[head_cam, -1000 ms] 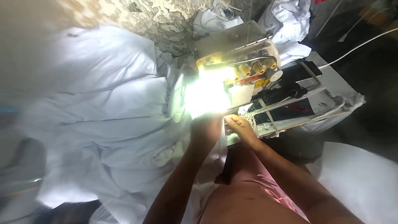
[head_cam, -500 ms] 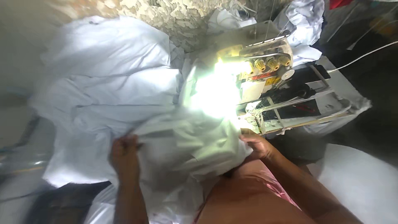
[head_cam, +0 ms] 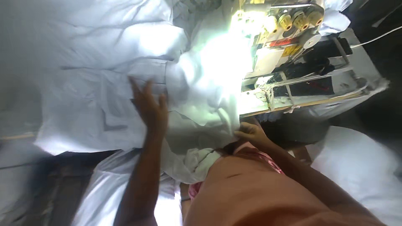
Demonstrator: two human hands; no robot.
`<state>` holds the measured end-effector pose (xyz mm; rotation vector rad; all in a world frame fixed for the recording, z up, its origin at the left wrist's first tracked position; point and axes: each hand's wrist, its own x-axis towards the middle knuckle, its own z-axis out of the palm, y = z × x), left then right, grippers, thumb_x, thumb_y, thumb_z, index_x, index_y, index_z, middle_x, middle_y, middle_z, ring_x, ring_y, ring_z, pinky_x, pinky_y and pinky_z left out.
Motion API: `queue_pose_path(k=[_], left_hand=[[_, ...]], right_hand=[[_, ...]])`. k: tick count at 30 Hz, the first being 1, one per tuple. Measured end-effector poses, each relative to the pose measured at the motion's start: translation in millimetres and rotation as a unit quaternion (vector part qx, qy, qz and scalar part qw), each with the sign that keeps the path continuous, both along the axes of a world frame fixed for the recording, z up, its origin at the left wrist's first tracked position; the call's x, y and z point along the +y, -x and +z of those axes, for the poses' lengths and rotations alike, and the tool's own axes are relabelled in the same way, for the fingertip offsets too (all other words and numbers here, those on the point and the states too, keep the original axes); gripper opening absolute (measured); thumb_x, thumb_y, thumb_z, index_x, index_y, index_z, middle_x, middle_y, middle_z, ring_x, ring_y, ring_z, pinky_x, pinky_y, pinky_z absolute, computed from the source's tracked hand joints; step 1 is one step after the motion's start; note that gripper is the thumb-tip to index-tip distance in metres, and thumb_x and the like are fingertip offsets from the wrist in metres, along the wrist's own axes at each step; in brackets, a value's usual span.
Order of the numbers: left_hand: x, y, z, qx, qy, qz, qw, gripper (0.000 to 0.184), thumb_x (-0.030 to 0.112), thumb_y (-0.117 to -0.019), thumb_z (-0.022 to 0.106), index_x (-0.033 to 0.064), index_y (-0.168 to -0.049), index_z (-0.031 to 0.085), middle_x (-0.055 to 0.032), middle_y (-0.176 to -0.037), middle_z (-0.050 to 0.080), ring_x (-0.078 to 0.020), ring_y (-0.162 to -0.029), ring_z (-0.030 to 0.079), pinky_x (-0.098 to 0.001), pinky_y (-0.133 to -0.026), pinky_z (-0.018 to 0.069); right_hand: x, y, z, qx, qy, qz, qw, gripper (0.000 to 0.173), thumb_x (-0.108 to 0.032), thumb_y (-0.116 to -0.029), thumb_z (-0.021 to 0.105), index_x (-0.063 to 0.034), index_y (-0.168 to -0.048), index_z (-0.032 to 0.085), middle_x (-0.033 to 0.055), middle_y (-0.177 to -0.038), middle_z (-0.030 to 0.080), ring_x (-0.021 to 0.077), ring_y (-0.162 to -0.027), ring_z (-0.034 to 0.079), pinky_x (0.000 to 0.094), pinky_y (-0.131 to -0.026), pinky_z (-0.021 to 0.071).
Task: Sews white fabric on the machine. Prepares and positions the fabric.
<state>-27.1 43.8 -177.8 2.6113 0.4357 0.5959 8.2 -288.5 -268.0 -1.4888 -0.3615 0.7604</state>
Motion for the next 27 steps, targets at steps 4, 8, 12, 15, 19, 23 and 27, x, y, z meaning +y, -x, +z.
queue_pose_path(k=[4, 8, 12, 15, 19, 23, 27], left_hand=[[-48, 38, -67, 0.017, -0.004, -0.209, 0.978, 0.037, 0.011, -0.0968, 0.053, 0.0052, -0.129, 0.069, -0.0273, -0.151, 0.049, -0.0514, -0.146, 0.035, -0.0794, -0.113, 0.0115], [-47, 39, -99, 0.014, 0.017, -0.211, 0.977, 0.035, 0.011, -0.0990, 0.055, 0.0097, -0.131, 0.070, -0.0156, -0.145, 0.060, -0.0448, -0.143, 0.044, -0.0761, -0.116, 0.0121], [-43, 28, -99, -0.011, 0.059, -0.183, 0.981, 0.023, 0.019, -0.1012, 0.061, 0.0097, -0.114, 0.078, -0.0128, -0.134, 0.068, -0.0401, -0.137, 0.053, -0.0703, -0.117, 0.0175], [-44, 22, -87, -0.027, 0.098, -0.156, 0.982, 0.025, 0.015, -0.0990, 0.064, -0.0036, -0.111, 0.074, -0.0195, -0.131, 0.068, -0.0401, -0.133, 0.056, -0.0638, -0.117, 0.0257], [-67, 37, -36, -0.097, 0.174, -0.158, 0.967, 0.034, 0.016, -0.1065, 0.051, -0.0080, -0.128, 0.061, -0.0163, -0.141, 0.062, -0.0275, -0.147, 0.043, -0.0552, -0.127, 0.0095], [-109, 68, -11, -0.143, 0.131, -0.296, 0.935, 0.024, 0.019, -0.1107, 0.043, 0.0038, -0.111, 0.062, -0.0067, -0.125, 0.072, -0.0117, -0.136, 0.056, -0.0437, -0.127, 0.0205], [-149, 86, -48, -0.120, 0.085, -0.352, 0.925, 0.022, 0.007, -0.1052, 0.049, 0.0002, -0.108, 0.070, -0.0149, -0.118, 0.074, -0.0242, -0.125, 0.065, -0.0437, -0.118, 0.0374]], right_hand=[[-12, 11, -20, -0.069, 0.028, 0.034, 0.997, 0.011, -0.003, -0.0922, 0.070, 0.0045, -0.100, 0.070, 0.0077, -0.100, 0.068, 0.0068, -0.091, 0.066, 0.0244, -0.084, 0.0572], [-16, 22, -9, 0.015, -0.024, 0.037, 0.999, 0.003, 0.002, -0.0906, 0.068, -0.0011, -0.093, 0.068, 0.0003, -0.090, 0.070, 0.0040, -0.082, 0.066, 0.0231, -0.078, 0.0576], [-19, 34, -5, 0.035, -0.052, 0.019, 0.998, 0.008, 0.002, -0.0931, 0.066, -0.0064, -0.092, 0.064, -0.0045, -0.080, 0.066, 0.0013, -0.072, 0.063, 0.0197, -0.070, 0.0547], [-21, 37, -1, 0.028, -0.028, 0.006, 0.999, 0.006, 0.002, -0.0937, 0.064, -0.0005, -0.099, 0.064, -0.0025, -0.087, 0.068, -0.0004, -0.080, 0.064, 0.0193, -0.078, 0.0553], [-28, 44, 9, -0.019, 0.014, 0.017, 1.000, 0.006, -0.003, -0.0945, 0.067, 0.0022, -0.095, 0.069, -0.0019, -0.088, 0.069, -0.0043, -0.079, 0.062, 0.0153, -0.076, 0.0532], [-36, 56, 15, -0.021, -0.089, 0.022, 0.996, 0.006, 0.001, -0.0926, 0.065, 0.0006, -0.097, 0.069, -0.0014, -0.099, 0.068, -0.0008, -0.089, 0.064, 0.0176, -0.084, 0.0549], [-36, 67, 37, 0.005, -0.063, -0.005, 0.998, 0.007, 0.004, -0.0944, 0.064, -0.0030, -0.093, 0.065, -0.0049, -0.082, 0.068, -0.0021, -0.075, 0.063, 0.0160, -0.072, 0.0548]])
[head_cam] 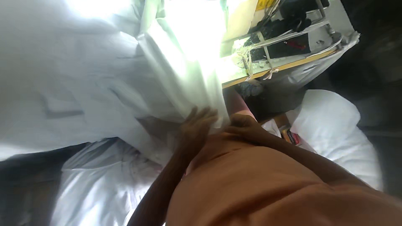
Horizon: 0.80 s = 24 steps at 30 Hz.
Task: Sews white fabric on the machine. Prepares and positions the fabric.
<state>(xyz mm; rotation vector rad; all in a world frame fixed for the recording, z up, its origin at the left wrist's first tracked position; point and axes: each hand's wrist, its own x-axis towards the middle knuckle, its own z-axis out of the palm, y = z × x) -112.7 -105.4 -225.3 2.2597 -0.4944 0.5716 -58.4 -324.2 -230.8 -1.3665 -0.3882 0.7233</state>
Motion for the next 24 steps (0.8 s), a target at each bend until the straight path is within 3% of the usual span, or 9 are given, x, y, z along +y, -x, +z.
queue_pose_path(k=[3, 8, 11, 15, 24], left_hand=[[-11, -7, -22, -0.034, -0.034, 0.011, 0.999, 0.021, 0.005, -0.1043, 0.053, 0.0014, -0.107, 0.073, -0.0140, -0.115, 0.076, -0.0246, -0.121, 0.068, -0.0416, -0.114, 0.0427], [-16, -12, -34, -0.052, -0.051, 0.006, 0.997, 0.021, 0.007, -0.1044, 0.053, 0.0009, -0.111, 0.072, -0.0147, -0.117, 0.075, -0.0270, -0.124, 0.066, -0.0433, -0.115, 0.0412], [-15, -7, -31, -0.071, -0.050, 0.003, 0.996, 0.018, 0.007, -0.1027, 0.057, 0.0029, -0.107, 0.074, -0.0126, -0.112, 0.077, -0.0244, -0.120, 0.068, -0.0427, -0.115, 0.0408], [-20, -1, -26, -0.065, -0.048, -0.010, 0.997, 0.018, 0.007, -0.1015, 0.059, 0.0037, -0.104, 0.076, -0.0109, -0.110, 0.078, -0.0226, -0.118, 0.069, -0.0432, -0.117, 0.0381], [-23, 4, -26, -0.088, -0.057, -0.014, 0.994, 0.017, 0.006, -0.1009, 0.059, 0.0060, -0.105, 0.076, -0.0098, -0.110, 0.077, -0.0213, -0.120, 0.068, -0.0491, -0.120, 0.0316]], right_hand=[[0, 7, 7, -0.014, 0.022, -0.028, 0.999, 0.007, 0.004, -0.0939, 0.064, -0.0022, -0.091, 0.066, -0.0040, -0.080, 0.067, -0.0021, -0.072, 0.062, 0.0151, -0.069, 0.0541], [0, 12, 10, -0.011, 0.051, -0.071, 0.996, 0.007, 0.001, -0.0945, 0.066, -0.0033, -0.089, 0.067, -0.0047, -0.077, 0.066, -0.0027, -0.067, 0.059, 0.0139, -0.065, 0.0514], [-1, 15, 11, -0.016, 0.056, -0.076, 0.995, 0.005, 0.000, -0.0959, 0.065, -0.0014, -0.093, 0.069, -0.0036, -0.081, 0.068, -0.0029, -0.070, 0.061, 0.0138, -0.067, 0.0532], [-3, 18, 14, -0.032, 0.056, -0.077, 0.995, 0.007, -0.002, -0.0967, 0.065, -0.0014, -0.091, 0.070, -0.0030, -0.075, 0.067, -0.0029, -0.062, 0.058, 0.0132, -0.059, 0.0499], [-6, 24, 19, -0.033, 0.069, -0.107, 0.991, 0.008, 0.001, -0.0961, 0.065, -0.0013, -0.093, 0.072, -0.0031, -0.077, 0.070, -0.0035, -0.064, 0.060, 0.0128, -0.061, 0.0511]])
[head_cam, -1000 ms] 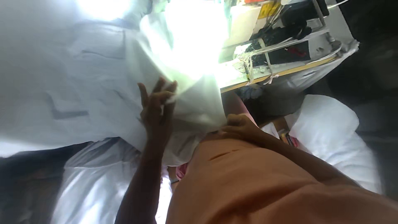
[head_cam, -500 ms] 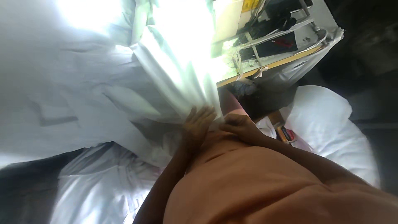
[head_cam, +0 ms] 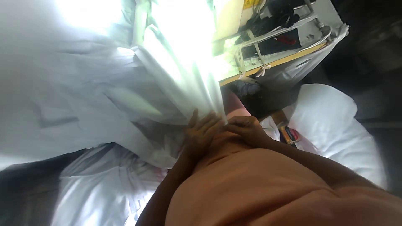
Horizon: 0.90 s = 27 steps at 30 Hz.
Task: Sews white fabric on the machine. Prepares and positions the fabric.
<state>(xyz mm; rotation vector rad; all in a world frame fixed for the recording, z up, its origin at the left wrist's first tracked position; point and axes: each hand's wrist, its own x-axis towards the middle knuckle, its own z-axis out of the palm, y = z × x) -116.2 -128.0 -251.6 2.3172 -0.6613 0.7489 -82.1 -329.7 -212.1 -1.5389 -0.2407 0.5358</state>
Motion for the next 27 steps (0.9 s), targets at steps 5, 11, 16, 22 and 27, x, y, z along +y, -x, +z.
queue_pose_path(k=[5, 11, 16, 22, 27], left_hand=[[-3, -1, 2, -0.015, -0.003, 0.005, 1.000, 0.017, 0.011, -0.1018, 0.059, 0.0076, -0.107, 0.075, -0.0094, -0.109, 0.078, -0.0214, -0.118, 0.069, -0.0557, -0.121, 0.0256], [-4, 0, 5, -0.019, -0.012, 0.008, 1.000, 0.017, 0.014, -0.1015, 0.061, 0.0076, -0.107, 0.075, -0.0089, -0.107, 0.078, -0.0213, -0.116, 0.070, -0.0571, -0.121, 0.0255], [-3, -1, 4, -0.029, 0.022, 0.016, 0.999, 0.017, 0.015, -0.1025, 0.058, 0.0073, -0.105, 0.073, -0.0081, -0.105, 0.077, -0.0187, -0.116, 0.069, -0.0558, -0.122, 0.0227], [-4, -2, 2, -0.028, 0.023, 0.010, 0.999, 0.018, 0.014, -0.1021, 0.056, 0.0073, -0.105, 0.072, -0.0088, -0.106, 0.077, -0.0200, -0.117, 0.069, -0.0575, -0.122, 0.0225], [0, -3, -4, -0.026, -0.014, 0.023, 0.999, 0.023, 0.028, -0.1019, 0.063, 0.0110, -0.114, 0.072, -0.0070, -0.115, 0.075, -0.0180, -0.124, 0.064, -0.0570, -0.123, 0.0207]], right_hand=[[0, 1, 3, -0.004, 0.000, -0.001, 1.000, 0.009, 0.001, -0.0965, 0.064, -0.0002, -0.095, 0.074, -0.0033, -0.080, 0.071, -0.0045, -0.068, 0.061, 0.0122, -0.064, 0.0521], [-4, 0, 5, 0.037, -0.023, 0.026, 0.999, 0.015, 0.000, -0.0996, 0.059, 0.0001, -0.103, 0.074, -0.0032, -0.091, 0.073, -0.0036, -0.079, 0.065, 0.0142, -0.074, 0.0548], [-11, -6, 3, 0.195, -0.122, 0.087, 0.969, 0.027, 0.002, -0.1010, 0.050, -0.0042, -0.116, 0.071, -0.0023, -0.106, 0.073, 0.0015, -0.091, 0.067, 0.0193, -0.082, 0.0563], [-14, -7, 0, 0.247, -0.162, 0.104, 0.950, 0.031, 0.000, -0.1001, 0.048, -0.0058, -0.120, 0.071, 0.0013, -0.108, 0.075, 0.0063, -0.095, 0.070, 0.0232, -0.084, 0.0579], [-12, -11, -6, 0.270, -0.185, 0.112, 0.938, 0.031, -0.003, -0.1000, 0.047, -0.0064, -0.122, 0.069, 0.0000, -0.111, 0.073, 0.0067, -0.102, 0.068, 0.0256, -0.093, 0.0550]])
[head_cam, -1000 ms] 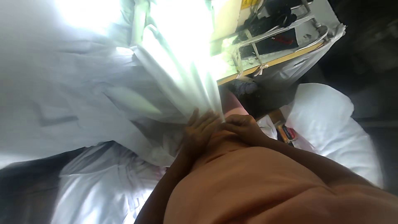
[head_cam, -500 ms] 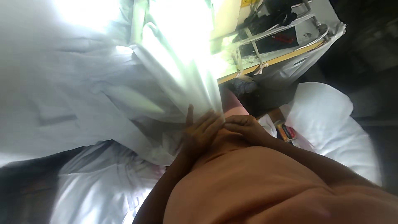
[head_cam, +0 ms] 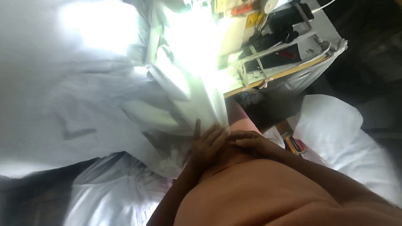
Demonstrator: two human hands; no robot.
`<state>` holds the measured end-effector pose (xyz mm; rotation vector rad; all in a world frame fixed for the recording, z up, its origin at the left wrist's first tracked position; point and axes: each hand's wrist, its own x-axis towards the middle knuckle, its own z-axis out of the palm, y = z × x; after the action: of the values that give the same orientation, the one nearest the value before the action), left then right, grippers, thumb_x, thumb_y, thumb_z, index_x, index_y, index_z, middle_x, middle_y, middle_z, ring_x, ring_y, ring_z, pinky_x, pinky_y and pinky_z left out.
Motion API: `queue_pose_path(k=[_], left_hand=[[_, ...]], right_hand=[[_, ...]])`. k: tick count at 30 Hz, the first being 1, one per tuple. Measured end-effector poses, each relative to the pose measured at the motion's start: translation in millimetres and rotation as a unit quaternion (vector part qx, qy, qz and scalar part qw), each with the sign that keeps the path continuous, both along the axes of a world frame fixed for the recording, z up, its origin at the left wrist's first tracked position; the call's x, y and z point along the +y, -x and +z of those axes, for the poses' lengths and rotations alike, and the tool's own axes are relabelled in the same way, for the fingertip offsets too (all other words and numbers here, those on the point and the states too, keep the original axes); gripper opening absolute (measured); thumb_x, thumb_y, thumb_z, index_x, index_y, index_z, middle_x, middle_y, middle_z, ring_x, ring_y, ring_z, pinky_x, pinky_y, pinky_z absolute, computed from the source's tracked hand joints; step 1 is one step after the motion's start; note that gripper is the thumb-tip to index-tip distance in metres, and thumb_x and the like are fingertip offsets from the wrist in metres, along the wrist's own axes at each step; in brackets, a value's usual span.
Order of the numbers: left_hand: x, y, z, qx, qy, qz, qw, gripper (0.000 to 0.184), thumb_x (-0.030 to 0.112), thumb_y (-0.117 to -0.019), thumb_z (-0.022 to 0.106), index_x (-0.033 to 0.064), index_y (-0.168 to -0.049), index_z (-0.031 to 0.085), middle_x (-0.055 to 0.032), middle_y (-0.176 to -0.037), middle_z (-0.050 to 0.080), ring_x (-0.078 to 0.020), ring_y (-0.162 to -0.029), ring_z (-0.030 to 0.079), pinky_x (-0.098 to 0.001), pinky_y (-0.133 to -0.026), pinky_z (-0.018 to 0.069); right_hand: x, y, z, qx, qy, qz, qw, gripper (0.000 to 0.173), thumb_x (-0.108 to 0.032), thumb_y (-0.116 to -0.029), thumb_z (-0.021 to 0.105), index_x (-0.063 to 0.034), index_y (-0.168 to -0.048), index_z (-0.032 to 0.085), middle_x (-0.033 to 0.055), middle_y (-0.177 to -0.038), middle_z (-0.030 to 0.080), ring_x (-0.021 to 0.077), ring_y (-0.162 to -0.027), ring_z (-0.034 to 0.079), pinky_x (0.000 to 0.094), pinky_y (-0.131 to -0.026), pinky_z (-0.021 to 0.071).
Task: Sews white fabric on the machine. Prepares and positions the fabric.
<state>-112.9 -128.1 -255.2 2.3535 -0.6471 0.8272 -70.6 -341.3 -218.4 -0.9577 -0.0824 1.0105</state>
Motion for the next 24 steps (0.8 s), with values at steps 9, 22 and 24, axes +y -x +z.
queue_pose_path(k=[9, 22, 24], left_hand=[[21, -23, 54, -0.001, 0.105, 0.013, 0.994, 0.018, 0.022, -0.1098, 0.045, 0.0103, -0.100, 0.055, -0.0022, -0.094, 0.063, -0.0084, -0.100, 0.067, -0.0368, -0.112, 0.0469], [48, -102, 192, -0.140, 0.151, 0.045, 0.978, 0.015, 0.025, -0.1085, 0.049, 0.0196, -0.114, 0.062, 0.0192, -0.104, 0.065, 0.0110, -0.097, 0.060, -0.0107, -0.083, 0.0492], [50, -104, 195, -0.152, 0.155, 0.060, 0.974, 0.016, 0.025, -0.1083, 0.050, 0.0190, -0.113, 0.063, 0.0187, -0.104, 0.065, 0.0099, -0.096, 0.060, -0.0116, -0.083, 0.0499]], right_hand=[[38, -51, 5, -0.407, 0.075, -0.078, 0.907, 0.014, -0.002, -0.0948, 0.064, 0.0040, -0.104, 0.073, 0.0037, -0.105, 0.072, 0.0013, -0.096, 0.066, 0.0207, -0.088, 0.0555], [116, -210, 41, -0.691, 0.223, -0.295, 0.622, 0.017, -0.015, -0.0877, 0.075, -0.0039, -0.101, 0.077, 0.0173, -0.108, 0.073, 0.0343, -0.098, 0.070, 0.0526, -0.080, 0.0533], [117, -213, 39, -0.693, 0.220, -0.300, 0.617, 0.014, -0.014, -0.0894, 0.073, -0.0040, -0.098, 0.077, 0.0178, -0.108, 0.073, 0.0338, -0.096, 0.070, 0.0504, -0.079, 0.0531]])
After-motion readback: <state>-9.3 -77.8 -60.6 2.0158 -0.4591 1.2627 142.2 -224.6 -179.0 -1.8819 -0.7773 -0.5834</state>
